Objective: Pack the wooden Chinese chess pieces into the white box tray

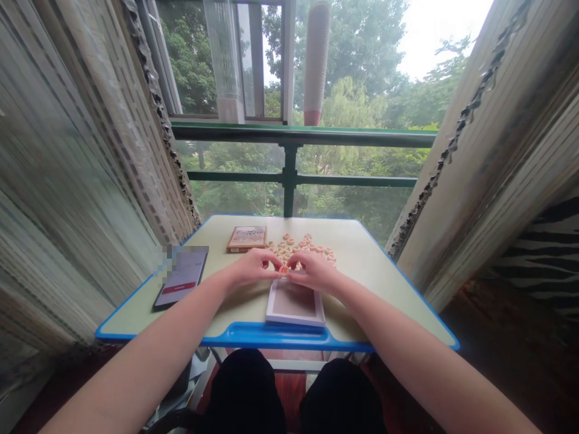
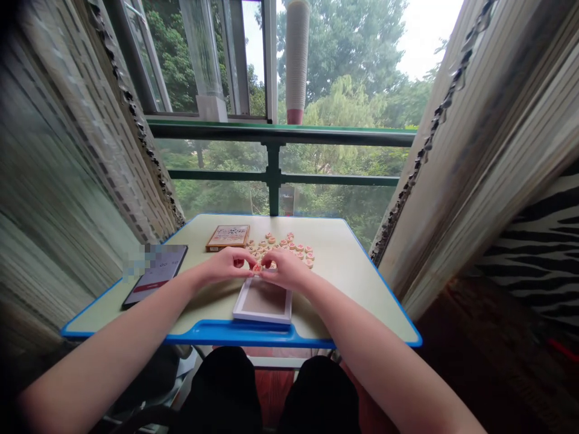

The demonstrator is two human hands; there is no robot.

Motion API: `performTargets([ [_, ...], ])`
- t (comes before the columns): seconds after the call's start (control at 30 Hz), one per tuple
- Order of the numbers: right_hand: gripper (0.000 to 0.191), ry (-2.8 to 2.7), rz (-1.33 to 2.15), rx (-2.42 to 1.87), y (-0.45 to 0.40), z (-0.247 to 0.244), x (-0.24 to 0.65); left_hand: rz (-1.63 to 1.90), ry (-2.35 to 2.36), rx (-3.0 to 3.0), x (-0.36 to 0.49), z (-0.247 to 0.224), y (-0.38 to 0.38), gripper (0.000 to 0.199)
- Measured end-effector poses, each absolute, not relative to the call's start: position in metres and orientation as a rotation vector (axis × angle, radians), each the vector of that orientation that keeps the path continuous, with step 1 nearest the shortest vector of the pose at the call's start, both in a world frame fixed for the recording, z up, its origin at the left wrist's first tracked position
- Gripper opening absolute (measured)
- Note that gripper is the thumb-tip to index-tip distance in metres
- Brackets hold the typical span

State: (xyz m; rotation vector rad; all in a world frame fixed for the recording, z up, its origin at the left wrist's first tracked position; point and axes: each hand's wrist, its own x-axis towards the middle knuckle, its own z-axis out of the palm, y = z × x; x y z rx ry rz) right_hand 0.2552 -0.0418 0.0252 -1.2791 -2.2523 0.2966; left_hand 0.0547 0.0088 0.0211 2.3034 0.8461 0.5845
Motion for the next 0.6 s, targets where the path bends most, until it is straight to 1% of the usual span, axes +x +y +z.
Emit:
performTargets([
  [0.13, 0.014, -2.326, 0.236, -1.3, -0.042, 0.022, 0.25, 0.583, 0.88, 2.299, 0.048, 0.021, 0.013, 0.037],
  [0.23, 0.017, -2.369, 0.229, -1.335, -0.042, 0.021, 0.248, 0.657, 0.915, 2.342, 0.047, 0.02, 0.016, 0.028],
  [0.3, 0.02, -2.379, 0.243, -1.361, -0.042, 0.021, 0.247, 0.672, 0.914, 2.401, 0.047, 0.02, 0.018, 0.025],
  [0.5, 0.019, -2.424, 0.305, -1.348, -0.042, 0.025, 0.25, 0.568, 0.909, 2.45, 0.046, 0.018, 0.019, 0.039],
  [0.6, 0.017, -2.456, 0.315, -1.307, -0.044, 0.03, 0.253, 0.588, 0.933, 2.349, 0.047, 0.016, 0.016, 0.04],
])
